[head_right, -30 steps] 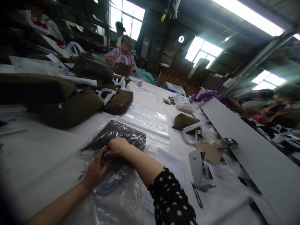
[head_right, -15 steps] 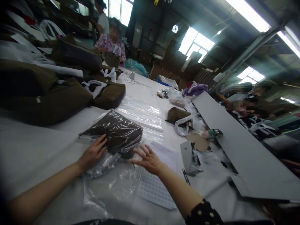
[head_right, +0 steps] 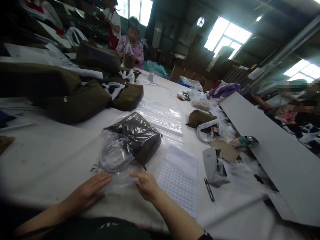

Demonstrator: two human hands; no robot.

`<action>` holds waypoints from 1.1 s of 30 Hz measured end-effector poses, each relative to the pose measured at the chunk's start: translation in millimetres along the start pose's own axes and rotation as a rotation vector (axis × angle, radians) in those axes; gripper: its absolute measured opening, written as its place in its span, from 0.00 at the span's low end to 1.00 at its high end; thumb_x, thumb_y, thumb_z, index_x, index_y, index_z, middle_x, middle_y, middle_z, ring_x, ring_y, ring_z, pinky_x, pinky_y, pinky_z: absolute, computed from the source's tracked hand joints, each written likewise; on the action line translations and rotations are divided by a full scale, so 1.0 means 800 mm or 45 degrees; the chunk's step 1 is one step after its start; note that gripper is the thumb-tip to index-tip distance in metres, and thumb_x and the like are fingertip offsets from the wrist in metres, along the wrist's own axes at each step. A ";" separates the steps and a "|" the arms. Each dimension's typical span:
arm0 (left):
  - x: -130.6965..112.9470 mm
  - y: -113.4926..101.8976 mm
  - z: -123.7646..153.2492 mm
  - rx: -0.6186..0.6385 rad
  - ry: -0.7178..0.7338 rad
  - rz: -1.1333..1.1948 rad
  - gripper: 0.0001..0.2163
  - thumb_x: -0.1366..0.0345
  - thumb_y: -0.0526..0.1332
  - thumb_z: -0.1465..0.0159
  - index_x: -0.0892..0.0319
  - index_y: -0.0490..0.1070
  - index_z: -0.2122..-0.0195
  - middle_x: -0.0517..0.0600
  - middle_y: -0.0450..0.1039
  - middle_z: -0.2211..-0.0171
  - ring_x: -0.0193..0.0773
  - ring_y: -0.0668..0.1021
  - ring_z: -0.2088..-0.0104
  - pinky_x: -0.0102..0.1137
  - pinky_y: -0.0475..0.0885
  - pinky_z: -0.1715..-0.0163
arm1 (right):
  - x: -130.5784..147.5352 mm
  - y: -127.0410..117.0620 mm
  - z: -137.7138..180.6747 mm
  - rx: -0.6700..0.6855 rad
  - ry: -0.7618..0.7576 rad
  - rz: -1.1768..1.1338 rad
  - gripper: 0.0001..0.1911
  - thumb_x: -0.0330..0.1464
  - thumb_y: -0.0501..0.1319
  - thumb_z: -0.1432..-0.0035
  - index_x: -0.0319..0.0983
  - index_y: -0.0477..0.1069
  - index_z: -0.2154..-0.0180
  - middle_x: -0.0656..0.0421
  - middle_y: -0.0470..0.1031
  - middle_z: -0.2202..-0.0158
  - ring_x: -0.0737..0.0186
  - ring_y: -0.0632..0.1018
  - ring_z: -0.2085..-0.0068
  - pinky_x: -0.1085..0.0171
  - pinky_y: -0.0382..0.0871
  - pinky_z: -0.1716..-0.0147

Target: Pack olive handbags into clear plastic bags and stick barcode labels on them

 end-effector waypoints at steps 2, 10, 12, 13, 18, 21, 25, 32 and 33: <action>0.011 0.008 0.009 -0.181 -0.083 -0.018 0.17 0.67 0.51 0.36 0.49 0.68 0.47 0.50 0.69 0.47 0.41 0.70 0.46 0.36 0.66 0.45 | -0.002 -0.011 0.003 -0.013 -0.111 0.116 0.24 0.42 0.53 0.39 0.37 0.62 0.45 0.49 0.71 0.49 0.54 0.72 0.49 0.57 0.68 0.51; 0.020 -0.004 -0.008 -0.225 -0.378 0.305 0.12 0.60 0.52 0.37 0.54 0.74 0.60 0.49 0.77 0.60 0.38 0.77 0.57 0.29 0.71 0.54 | -0.043 0.005 0.012 -0.371 -0.068 0.125 0.13 0.32 0.49 0.37 0.40 0.72 0.64 0.55 0.75 0.68 0.58 0.74 0.60 0.58 0.70 0.60; 0.014 -0.009 -0.023 -0.293 -0.574 0.389 0.14 0.57 0.51 0.37 0.55 0.74 0.64 0.48 0.77 0.65 0.37 0.78 0.63 0.28 0.73 0.61 | -0.037 0.012 0.004 -0.601 0.186 0.064 0.16 0.35 0.48 0.36 0.40 0.71 0.69 0.56 0.73 0.71 0.59 0.74 0.66 0.60 0.70 0.65; 0.010 -0.013 -0.030 -0.349 -0.648 0.410 0.15 0.57 0.49 0.37 0.55 0.73 0.65 0.47 0.77 0.69 0.37 0.78 0.67 0.27 0.73 0.64 | -0.031 0.013 0.000 -0.694 0.257 0.049 0.18 0.36 0.47 0.36 0.41 0.70 0.71 0.56 0.72 0.73 0.59 0.74 0.68 0.61 0.69 0.67; -0.002 -0.032 -0.026 -0.512 -0.827 0.395 0.15 0.54 0.50 0.37 0.56 0.72 0.65 0.45 0.71 0.79 0.34 0.74 0.78 0.25 0.70 0.74 | 0.009 0.003 -0.011 -0.717 0.344 0.051 0.22 0.40 0.48 0.38 0.40 0.68 0.79 0.59 0.67 0.83 0.62 0.69 0.78 0.65 0.61 0.75; -0.001 -0.036 -0.008 -0.180 -1.048 0.475 0.17 0.52 0.50 0.38 0.57 0.72 0.72 0.44 0.69 0.83 0.35 0.73 0.80 0.26 0.68 0.78 | 0.014 0.009 -0.008 -0.448 0.690 -0.101 0.25 0.44 0.52 0.41 0.40 0.61 0.86 0.62 0.61 0.88 0.67 0.64 0.84 0.67 0.53 0.82; -0.010 -0.055 -0.007 -0.320 -1.089 0.322 0.16 0.53 0.50 0.38 0.58 0.72 0.67 0.47 0.75 0.75 0.40 0.78 0.72 0.30 0.73 0.72 | 0.013 0.025 -0.006 -0.412 0.826 -0.079 0.26 0.44 0.53 0.43 0.40 0.57 0.88 0.63 0.58 0.88 0.68 0.62 0.83 0.67 0.50 0.81; -0.035 -0.015 -0.078 -0.302 -0.090 -0.297 0.22 0.65 0.51 0.36 0.60 0.57 0.40 0.55 0.64 0.43 0.45 0.66 0.42 0.40 0.65 0.45 | 0.033 0.014 0.001 -0.431 0.760 0.151 0.23 0.42 0.51 0.39 0.41 0.64 0.83 0.60 0.66 0.85 0.63 0.69 0.81 0.65 0.58 0.78; -0.029 -0.002 -0.083 -0.297 -0.104 -0.366 0.24 0.64 0.51 0.35 0.62 0.53 0.38 0.57 0.63 0.42 0.47 0.65 0.42 0.41 0.65 0.45 | 0.040 0.005 0.001 -0.462 0.679 0.207 0.19 0.41 0.52 0.39 0.41 0.69 0.78 0.58 0.70 0.81 0.60 0.72 0.78 0.64 0.62 0.76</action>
Point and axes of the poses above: each hand's wrist, its own z-axis away from the middle knuckle, its own y-axis out of the palm, x = y × z, the point moved 1 cm from there along -z, towards the middle knuckle
